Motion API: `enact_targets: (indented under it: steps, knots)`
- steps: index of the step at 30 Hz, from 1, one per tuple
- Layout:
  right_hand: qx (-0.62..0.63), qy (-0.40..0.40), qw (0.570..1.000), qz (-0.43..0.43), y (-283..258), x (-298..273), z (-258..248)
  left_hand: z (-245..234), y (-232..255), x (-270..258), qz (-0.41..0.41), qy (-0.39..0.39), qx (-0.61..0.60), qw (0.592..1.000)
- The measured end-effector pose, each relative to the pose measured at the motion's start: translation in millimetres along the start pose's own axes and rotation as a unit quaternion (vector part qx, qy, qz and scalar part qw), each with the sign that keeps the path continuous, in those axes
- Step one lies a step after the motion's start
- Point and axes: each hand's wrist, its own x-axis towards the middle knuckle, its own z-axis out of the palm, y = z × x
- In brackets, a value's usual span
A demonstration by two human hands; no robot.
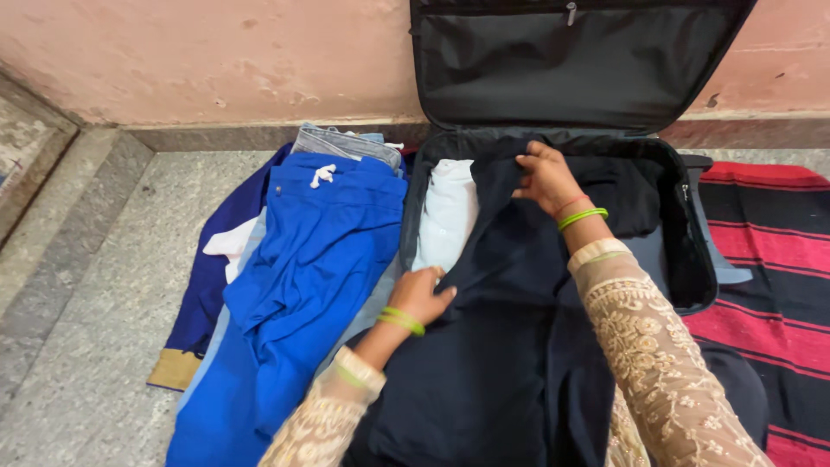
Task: The person is folding various pieces of clothing and placing them neatly into a black suitcase on the floor.
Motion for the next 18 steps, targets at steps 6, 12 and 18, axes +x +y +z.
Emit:
enact_targets:
  steps: [6,12,18]
  knots:
    - [0.061,0.030,0.996,-0.058,-33,-45,-15,-32,18,-80,-0.020,-0.075,0.064,0.995]
    - [0.088,0.029,0.990,-0.102,4,-52,-77,-48,46,-144,-0.048,-0.038,0.091,0.994]
    - [0.044,0.155,0.987,-0.028,33,-64,-120,-29,72,-199,0.090,0.086,0.180,0.976]
